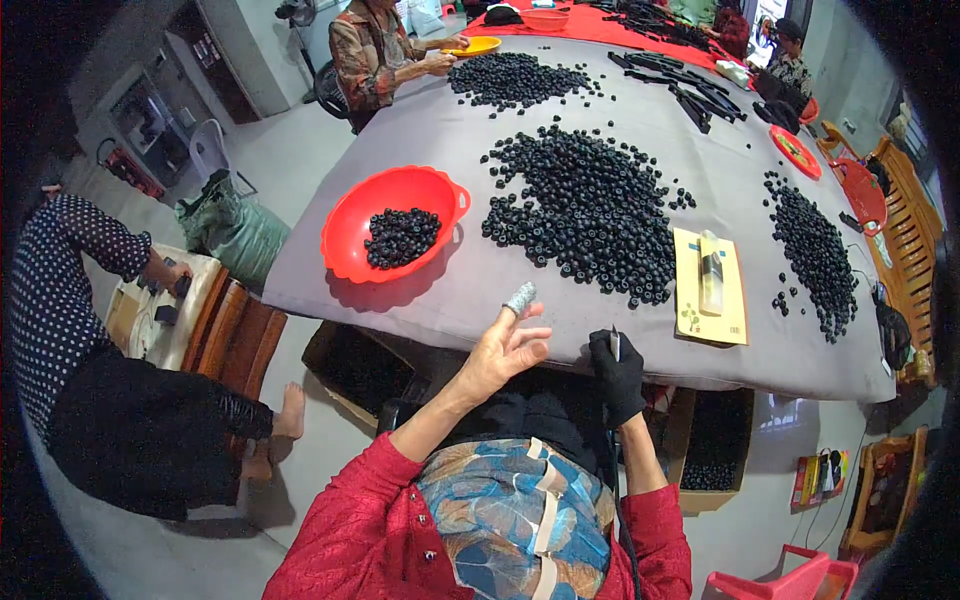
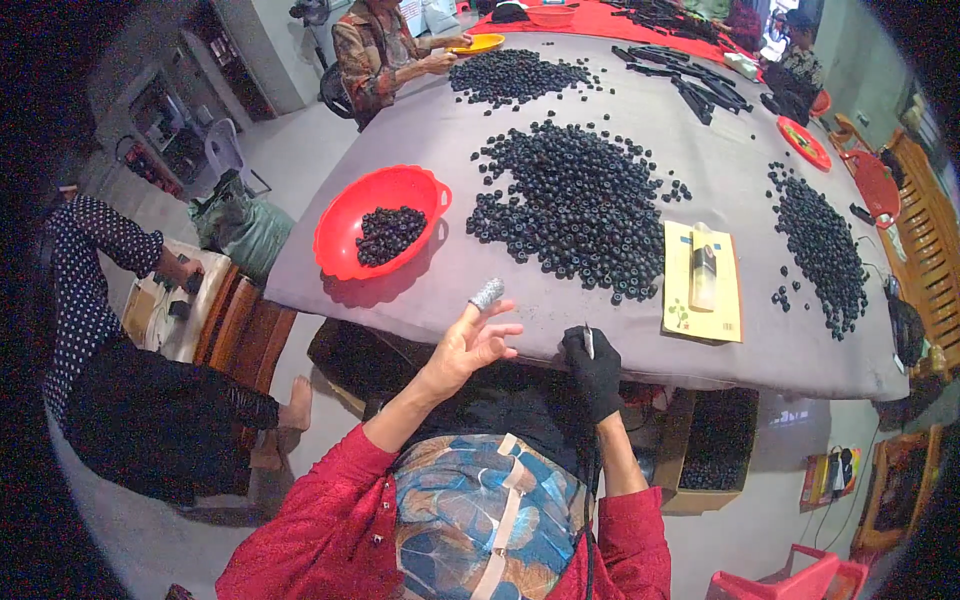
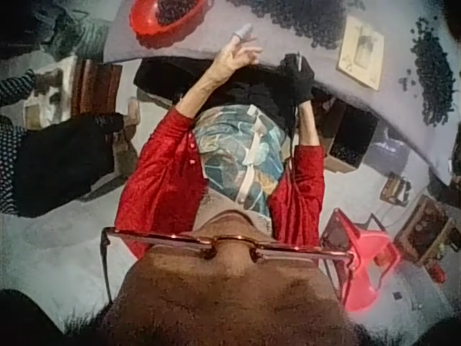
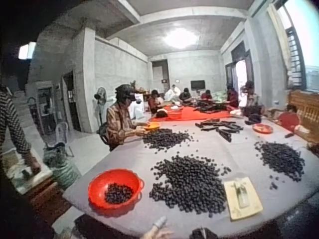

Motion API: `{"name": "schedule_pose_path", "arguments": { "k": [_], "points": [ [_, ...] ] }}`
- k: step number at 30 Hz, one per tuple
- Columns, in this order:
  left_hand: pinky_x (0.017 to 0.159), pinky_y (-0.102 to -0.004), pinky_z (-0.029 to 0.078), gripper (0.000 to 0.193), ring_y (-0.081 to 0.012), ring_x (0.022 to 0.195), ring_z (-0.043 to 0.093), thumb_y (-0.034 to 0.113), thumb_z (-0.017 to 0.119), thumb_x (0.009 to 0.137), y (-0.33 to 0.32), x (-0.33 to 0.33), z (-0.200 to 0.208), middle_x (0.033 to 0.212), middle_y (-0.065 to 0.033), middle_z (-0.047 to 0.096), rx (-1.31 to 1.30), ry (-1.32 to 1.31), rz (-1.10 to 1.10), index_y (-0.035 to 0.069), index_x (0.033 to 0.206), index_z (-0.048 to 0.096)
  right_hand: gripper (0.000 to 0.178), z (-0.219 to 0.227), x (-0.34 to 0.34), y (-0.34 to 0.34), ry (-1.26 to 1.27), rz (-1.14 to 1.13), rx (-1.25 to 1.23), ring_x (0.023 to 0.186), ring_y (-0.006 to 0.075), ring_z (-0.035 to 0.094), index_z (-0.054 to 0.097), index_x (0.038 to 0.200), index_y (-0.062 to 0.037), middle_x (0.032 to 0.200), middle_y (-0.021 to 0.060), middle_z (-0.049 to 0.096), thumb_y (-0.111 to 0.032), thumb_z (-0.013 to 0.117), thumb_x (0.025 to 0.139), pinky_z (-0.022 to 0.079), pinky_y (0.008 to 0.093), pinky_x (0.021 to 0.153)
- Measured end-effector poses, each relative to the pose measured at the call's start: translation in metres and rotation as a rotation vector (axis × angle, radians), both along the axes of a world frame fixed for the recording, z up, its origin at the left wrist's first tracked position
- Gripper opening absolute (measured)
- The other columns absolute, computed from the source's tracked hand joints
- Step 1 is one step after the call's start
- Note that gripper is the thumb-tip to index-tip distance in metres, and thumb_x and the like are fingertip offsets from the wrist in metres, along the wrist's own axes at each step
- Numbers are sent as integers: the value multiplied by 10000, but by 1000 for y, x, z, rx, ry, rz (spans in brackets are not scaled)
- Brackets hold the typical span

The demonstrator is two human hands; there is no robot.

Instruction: The person assembles small black plastic components by hand at a work table.

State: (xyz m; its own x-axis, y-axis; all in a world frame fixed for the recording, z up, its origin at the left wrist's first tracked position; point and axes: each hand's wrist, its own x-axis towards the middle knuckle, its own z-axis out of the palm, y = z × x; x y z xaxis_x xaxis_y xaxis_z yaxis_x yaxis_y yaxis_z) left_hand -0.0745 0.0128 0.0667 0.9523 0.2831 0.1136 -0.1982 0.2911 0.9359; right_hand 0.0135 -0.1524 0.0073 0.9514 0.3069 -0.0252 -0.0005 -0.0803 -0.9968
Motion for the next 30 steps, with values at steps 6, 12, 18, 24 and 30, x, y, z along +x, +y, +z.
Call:
{"name": "schedule_pose_path", "arguments": {
  "k": [6,12,18,24,30],
  "points": [
    [351,-173,259,360,-30,381,359,320,623,800,13,-4,-1,482,50,435,-7,214,-35,107,539,494,157,4,-1,0,39,2,30,632,94,535,583,864,-21,721,25,585,-172,561,828,435,248,563],
    [343,-186,228,357,-30,385,334,279,595,811,12,-5,-8,474,45,406,-134,228,-3,111,519,475,156,-4,2,-1,-9,16,56,661,101,549,584,874,-21,730,27,587,-168,568,821,449,244,593],
    [341,-187,233,342,-31,390,329,278,578,825,10,-4,-6,488,39,413,-224,230,-18,106,544,486,160,7,-3,-1,53,23,129,676,101,558,578,874,-12,740,46,599,-162,569,818,450,246,607],
    [375,-189,258,398,-28,424,350,351,545,851,-2,4,-4,503,41,427,-48,135,128,96,552,483,155,-4,1,0,-41,-2,29,650,99,552,580,868,-13,723,41,600,-158,557,822,442,245,579],
    [386,-211,260,430,-45,397,356,335,539,847,25,2,0,447,31,408,187,142,88,63,517,498,148,5,-2,1,-82,-23,-38,598,77,517,597,863,-28,691,10,582,-163,593,803,419,224,541]
  ]
}}
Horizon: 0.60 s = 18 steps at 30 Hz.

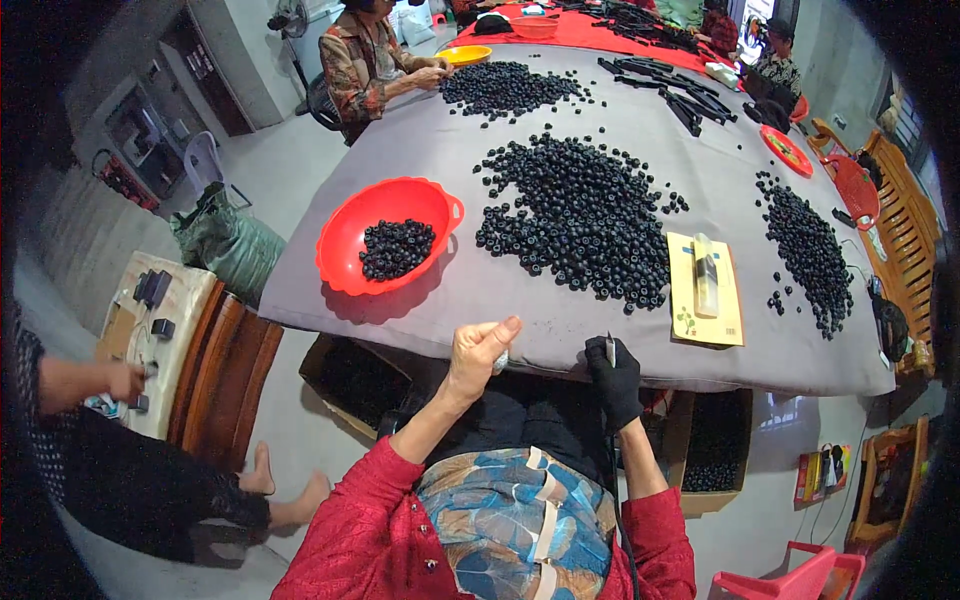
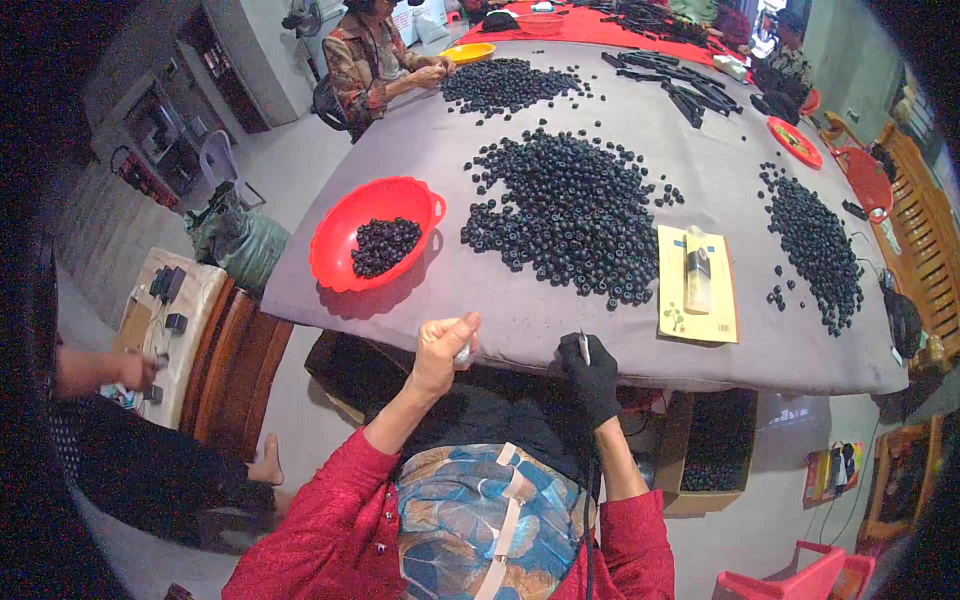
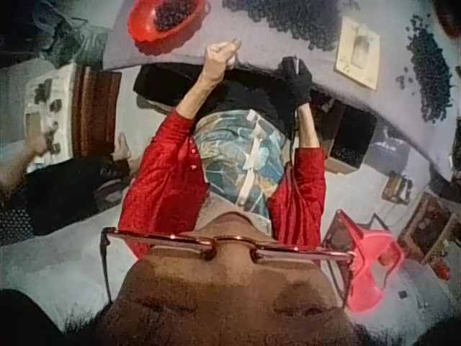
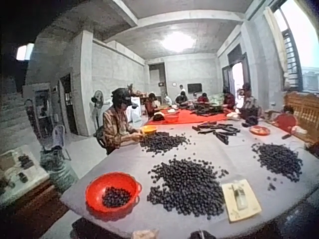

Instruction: The person assembles small black plastic components by hand at a work table.

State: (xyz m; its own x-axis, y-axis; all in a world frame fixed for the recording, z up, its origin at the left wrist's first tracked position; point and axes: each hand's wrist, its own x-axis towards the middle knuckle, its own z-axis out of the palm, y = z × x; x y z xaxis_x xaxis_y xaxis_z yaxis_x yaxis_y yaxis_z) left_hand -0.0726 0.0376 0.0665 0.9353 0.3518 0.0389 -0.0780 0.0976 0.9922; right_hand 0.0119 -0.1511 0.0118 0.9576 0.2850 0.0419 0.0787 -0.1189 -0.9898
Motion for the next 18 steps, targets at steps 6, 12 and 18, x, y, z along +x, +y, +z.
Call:
{"name": "schedule_pose_path", "arguments": {
  "k": [6,12,18],
  "points": [
    [398,-223,217,444,-19,438,298,316,546,854,-8,-2,-7,470,80,346,2,-18,-48,94,488,431,143,1,-1,0,74,20,127,571,70,494,599,862,-31,687,3,581,-159,592,800,403,230,520],
    [408,-256,256,420,-51,448,312,270,566,844,-31,14,3,471,35,361,193,-151,122,12,526,471,135,-16,5,-4,-103,49,22,624,100,529,581,868,-18,722,24,585,-142,558,819,436,249,580],
    [433,-268,277,372,-66,530,374,213,600,818,0,2,1,585,-35,447,463,-80,-47,-33,574,465,166,-6,2,-2,72,45,60,640,115,547,584,861,-15,719,48,591,-174,553,826,443,260,604]
  ]
}}
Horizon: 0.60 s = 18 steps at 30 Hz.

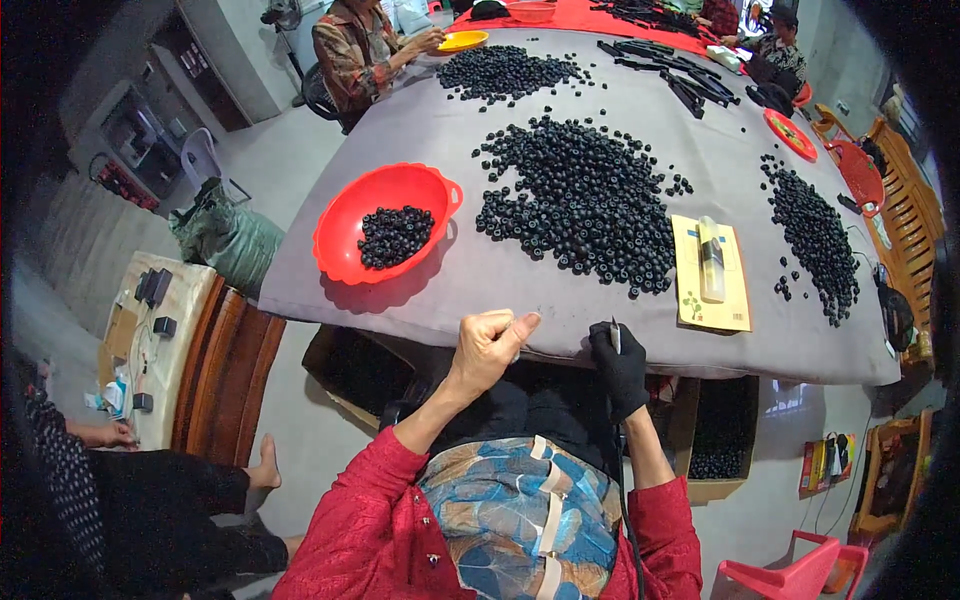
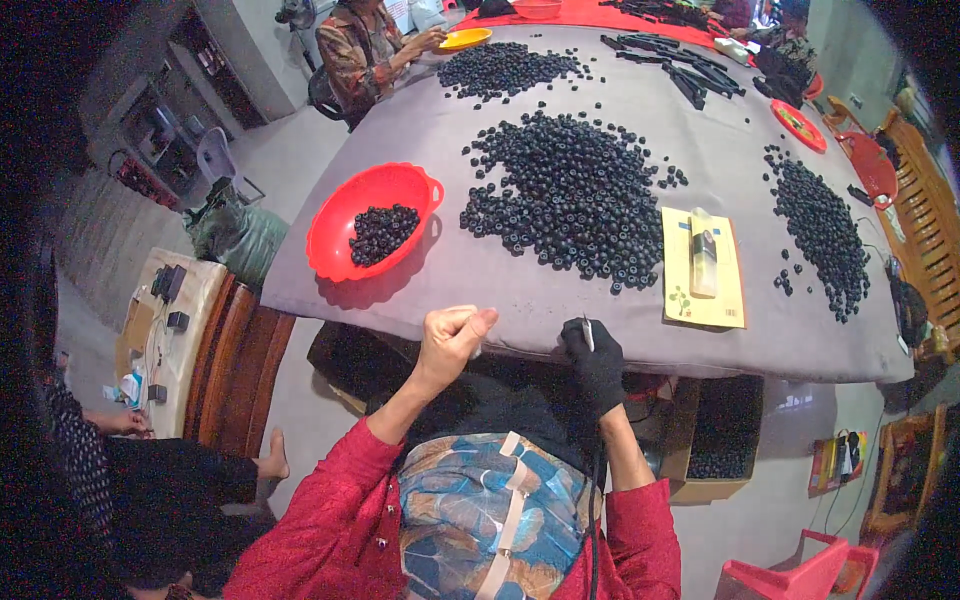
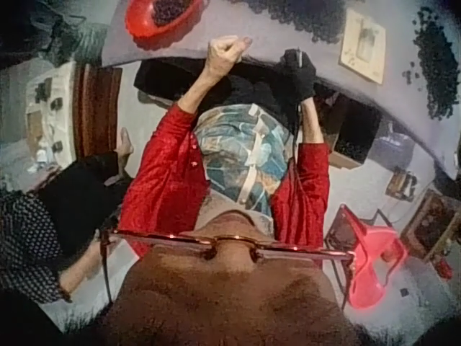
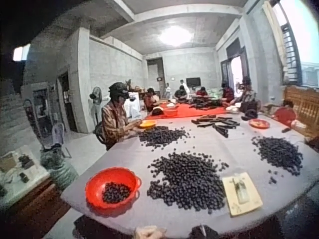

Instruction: The person assembles small black plastic components by hand at a work table.

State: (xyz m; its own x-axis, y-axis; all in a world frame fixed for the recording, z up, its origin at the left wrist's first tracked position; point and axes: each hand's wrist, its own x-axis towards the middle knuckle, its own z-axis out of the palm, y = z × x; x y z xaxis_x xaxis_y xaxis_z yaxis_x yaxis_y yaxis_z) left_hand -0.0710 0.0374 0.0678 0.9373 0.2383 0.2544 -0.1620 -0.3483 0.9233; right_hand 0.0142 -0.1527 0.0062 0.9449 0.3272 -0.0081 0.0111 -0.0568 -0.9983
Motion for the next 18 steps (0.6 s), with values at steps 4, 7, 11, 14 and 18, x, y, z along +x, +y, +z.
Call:
{"name": "schedule_pose_path", "arguments": {
  "k": [4,7,11,14,18],
  "points": [
    [406,-286,253,439,-83,466,339,208,603,813,-7,11,-4,485,-43,405,3,-206,121,-32,500,412,159,1,0,0,-38,-9,-42,652,113,551,585,870,-13,728,53,596,-162,553,824,444,259,607],
    [411,-302,256,452,-96,445,316,205,603,812,-28,17,5,462,-55,382,-19,-301,278,-37,495,392,154,-5,1,0,-77,-23,-58,619,89,516,593,872,-22,704,20,582,-166,571,821,420,243,566],
    [423,-306,268,402,-107,470,335,206,601,813,1,3,2,518,-70,415,188,-49,22,-42,542,438,142,1,-1,-1,-53,-10,-26,662,108,555,585,880,-22,735,32,605,-148,573,815,445,253,602],
    [424,-308,270,378,-115,464,330,188,595,816,0,5,3,531,-79,411,179,-37,19,-46,557,451,142,3,-1,0,-24,-13,-49,637,95,542,583,880,-26,728,26,598,-148,583,810,438,241,577],
    [438,-296,299,339,-119,466,364,161,593,814,-5,6,2,549,-77,425,46,-46,-1,-49,579,469,138,1,-1,1,26,-10,-11,618,85,529,582,886,-23,729,25,596,-138,578,810,430,233,559]
  ]
}}
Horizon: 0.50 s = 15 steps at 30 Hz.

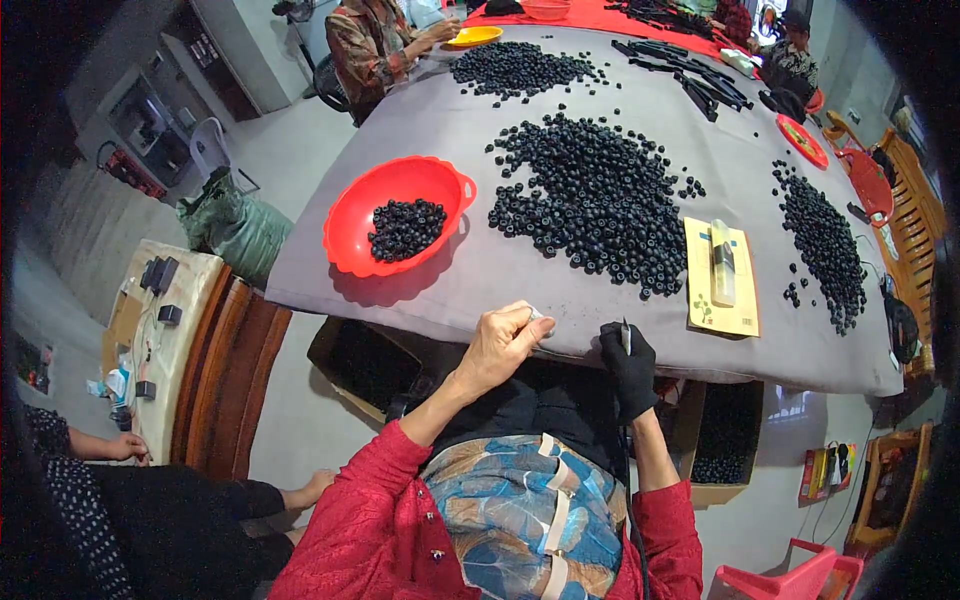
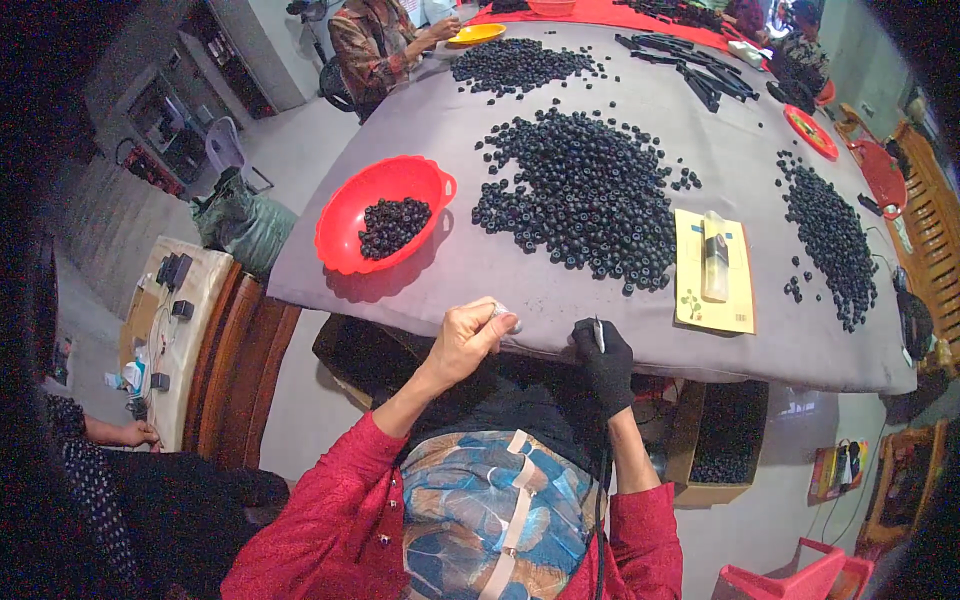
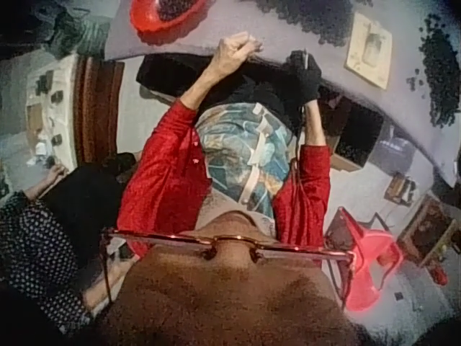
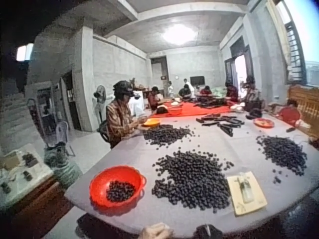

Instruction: The person assembles small black plastic components by hand at a work table.

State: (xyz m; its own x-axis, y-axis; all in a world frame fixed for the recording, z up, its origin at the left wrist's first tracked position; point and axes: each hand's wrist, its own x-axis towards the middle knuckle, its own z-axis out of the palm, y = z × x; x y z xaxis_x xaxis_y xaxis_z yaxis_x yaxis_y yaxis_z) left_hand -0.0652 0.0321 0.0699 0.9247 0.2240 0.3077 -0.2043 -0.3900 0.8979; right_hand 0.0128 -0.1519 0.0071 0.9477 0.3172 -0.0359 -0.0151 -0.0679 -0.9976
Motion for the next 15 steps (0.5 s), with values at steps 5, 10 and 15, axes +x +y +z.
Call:
{"name": "schedule_pose_path", "arguments": {
  "k": [5,10,15],
  "points": [
    [489,-264,372,211,-108,544,471,134,603,801,11,0,-12,668,-64,511,30,24,-9,-44,693,568,141,5,-1,0,-39,8,-12,614,87,524,580,886,-20,728,30,594,-138,564,811,429,236,556],
    [580,-228,465,190,-110,676,558,89,597,794,12,15,-9,948,-51,568,-60,-231,390,-17,951,606,141,7,-1,-1,25,-36,-3,661,109,560,580,882,-17,728,35,592,-137,560,812,450,253,594],
    [587,-246,494,167,-140,762,598,110,570,824,55,8,-17,877,-85,619,-726,-18,82,21,961,601,138,1,-1,4,-9,-32,21,626,102,540,579,857,-11,702,36,583,-141,564,813,434,262,557]
  ]
}}
